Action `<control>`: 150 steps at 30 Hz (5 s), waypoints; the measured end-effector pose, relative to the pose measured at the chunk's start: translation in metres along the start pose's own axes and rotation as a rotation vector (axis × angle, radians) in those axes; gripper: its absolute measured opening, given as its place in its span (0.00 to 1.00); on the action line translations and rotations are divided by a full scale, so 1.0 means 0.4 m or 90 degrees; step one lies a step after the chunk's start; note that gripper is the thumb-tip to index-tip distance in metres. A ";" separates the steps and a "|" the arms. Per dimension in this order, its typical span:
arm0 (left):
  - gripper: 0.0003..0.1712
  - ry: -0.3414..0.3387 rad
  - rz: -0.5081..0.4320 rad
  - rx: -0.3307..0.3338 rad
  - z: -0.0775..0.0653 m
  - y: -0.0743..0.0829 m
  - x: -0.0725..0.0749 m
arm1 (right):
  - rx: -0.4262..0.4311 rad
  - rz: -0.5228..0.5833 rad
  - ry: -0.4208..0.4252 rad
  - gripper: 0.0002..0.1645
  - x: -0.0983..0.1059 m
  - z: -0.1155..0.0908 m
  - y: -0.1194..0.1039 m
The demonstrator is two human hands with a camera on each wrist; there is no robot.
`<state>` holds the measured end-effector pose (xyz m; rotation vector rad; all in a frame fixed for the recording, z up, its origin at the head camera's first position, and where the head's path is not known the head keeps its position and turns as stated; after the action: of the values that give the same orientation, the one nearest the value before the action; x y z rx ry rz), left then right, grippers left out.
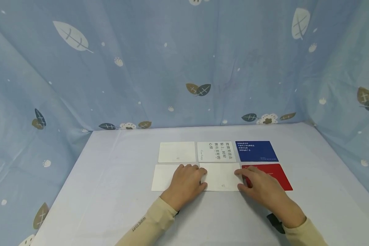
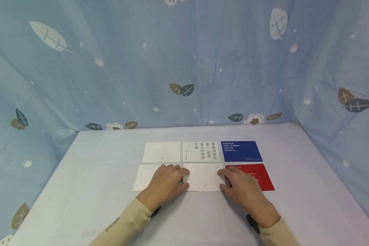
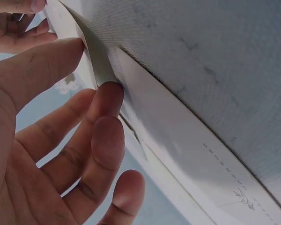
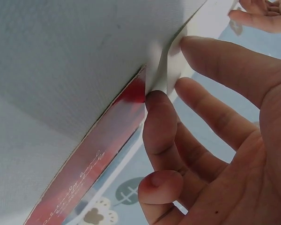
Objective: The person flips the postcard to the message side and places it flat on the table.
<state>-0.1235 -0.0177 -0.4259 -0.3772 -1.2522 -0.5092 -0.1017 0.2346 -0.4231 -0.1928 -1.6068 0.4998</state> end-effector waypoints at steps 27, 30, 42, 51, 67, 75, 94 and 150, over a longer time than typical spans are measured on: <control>0.09 -0.031 0.011 0.000 0.001 0.000 -0.005 | -0.013 0.004 -0.025 0.29 -0.006 0.005 0.000; 0.09 -0.033 0.010 -0.001 0.001 0.000 -0.004 | -0.016 0.003 -0.028 0.29 -0.005 0.005 -0.001; 0.12 -0.009 -0.013 0.017 0.010 -0.021 0.007 | 0.016 -0.006 0.032 0.28 0.016 0.007 0.002; 0.16 0.002 -0.032 0.027 0.019 -0.048 0.015 | 0.036 0.001 0.094 0.30 0.032 0.008 0.015; 0.23 -0.008 -0.085 0.048 0.067 -0.116 0.024 | 0.092 0.032 0.182 0.36 0.063 0.018 0.046; 0.28 -0.034 -0.089 0.036 0.097 -0.136 0.023 | 0.169 0.058 0.216 0.41 0.074 0.046 0.062; 0.38 -0.113 -0.058 0.029 0.167 -0.169 -0.027 | 0.181 0.070 0.125 0.43 0.072 0.130 0.063; 0.47 -0.282 -0.028 0.067 0.241 -0.166 -0.036 | 0.066 0.012 -0.102 0.54 0.035 0.272 0.073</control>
<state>-0.2406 -0.0190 -0.4132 -0.3860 -1.7109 -0.4068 -0.2147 0.2444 -0.4256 -0.0915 -1.7312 0.6241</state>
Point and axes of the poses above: each hand's wrist, its own z-axis towards the middle knuckle, its own x-axis out of the back of the hand, y = z × x, the point moved 1 cm from there along z, towards the middle knuckle, and after that the axes turned 7 degrees about z, right-handed, at the moved point
